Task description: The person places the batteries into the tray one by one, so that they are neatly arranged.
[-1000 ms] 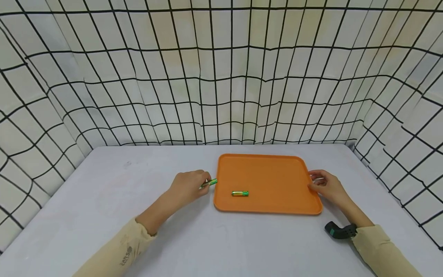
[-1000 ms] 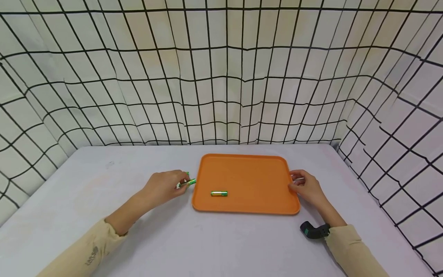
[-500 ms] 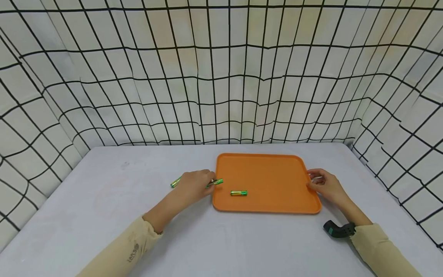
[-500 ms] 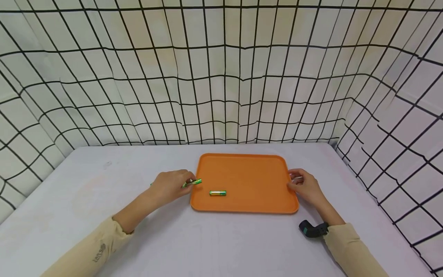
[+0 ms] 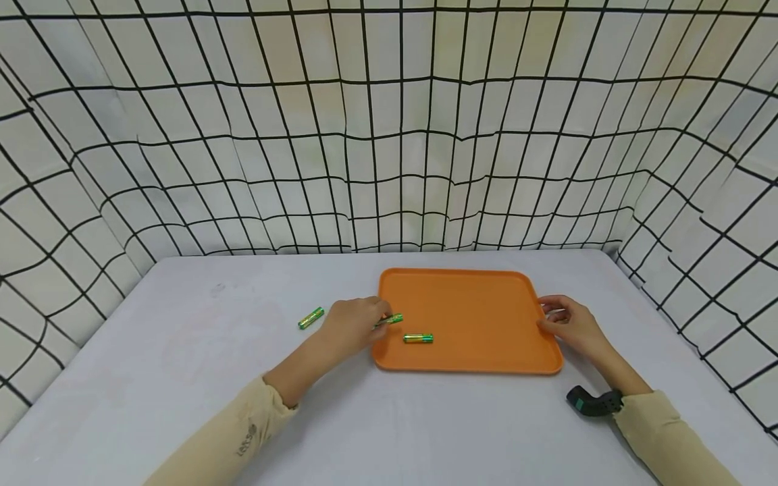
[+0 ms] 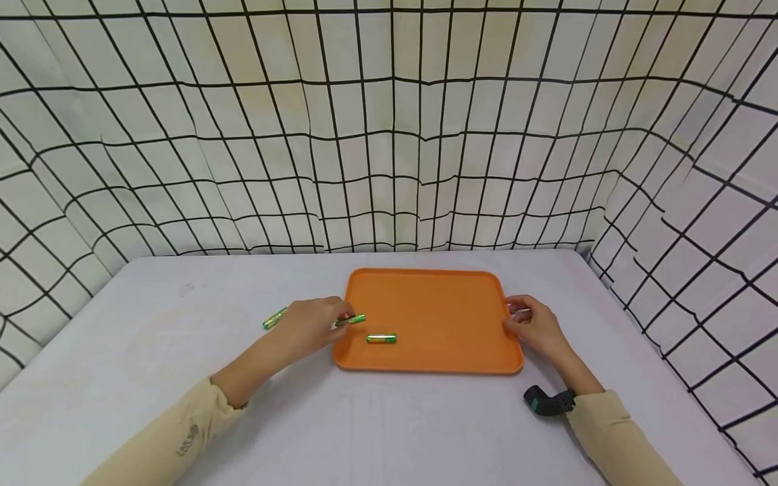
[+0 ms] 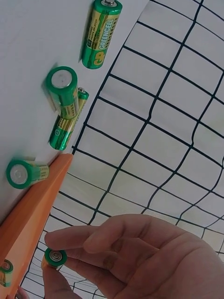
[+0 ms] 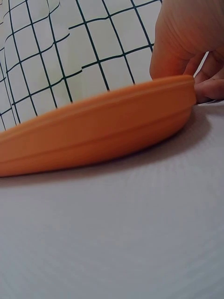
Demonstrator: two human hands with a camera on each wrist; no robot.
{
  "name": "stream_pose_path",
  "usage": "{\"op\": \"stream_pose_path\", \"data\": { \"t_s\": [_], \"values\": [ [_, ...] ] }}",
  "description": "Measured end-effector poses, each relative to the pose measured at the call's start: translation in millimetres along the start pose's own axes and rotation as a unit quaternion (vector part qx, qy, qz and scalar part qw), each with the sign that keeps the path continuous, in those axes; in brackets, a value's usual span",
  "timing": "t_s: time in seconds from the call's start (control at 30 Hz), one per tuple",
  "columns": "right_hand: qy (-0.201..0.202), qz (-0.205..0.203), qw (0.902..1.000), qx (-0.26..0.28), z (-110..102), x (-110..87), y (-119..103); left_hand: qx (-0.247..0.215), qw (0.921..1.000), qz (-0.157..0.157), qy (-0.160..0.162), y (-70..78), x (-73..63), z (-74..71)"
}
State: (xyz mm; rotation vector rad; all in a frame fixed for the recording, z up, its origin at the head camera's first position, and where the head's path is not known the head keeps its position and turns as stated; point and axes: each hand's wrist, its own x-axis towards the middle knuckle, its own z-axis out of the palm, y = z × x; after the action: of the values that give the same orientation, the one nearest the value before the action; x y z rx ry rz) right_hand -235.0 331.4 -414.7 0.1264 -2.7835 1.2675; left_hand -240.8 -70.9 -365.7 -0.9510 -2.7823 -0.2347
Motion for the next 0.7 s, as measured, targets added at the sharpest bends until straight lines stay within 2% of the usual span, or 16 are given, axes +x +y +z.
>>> {"op": "stream_pose_path", "data": {
  "t_s": [0.23, 0.7],
  "values": [
    [-0.001, 0.006, 1.0000, -0.001, 0, -0.3, 2, 0.008, 0.9996, 0.023, 0.016, 2.9, 3.7, 6.3],
    [0.004, 0.015, 0.9999, -0.008, 1, 1.5, 1, 0.003, 0.9996, 0.022, -0.019, 4.9, 12.4, 16.0]
  ]
}}
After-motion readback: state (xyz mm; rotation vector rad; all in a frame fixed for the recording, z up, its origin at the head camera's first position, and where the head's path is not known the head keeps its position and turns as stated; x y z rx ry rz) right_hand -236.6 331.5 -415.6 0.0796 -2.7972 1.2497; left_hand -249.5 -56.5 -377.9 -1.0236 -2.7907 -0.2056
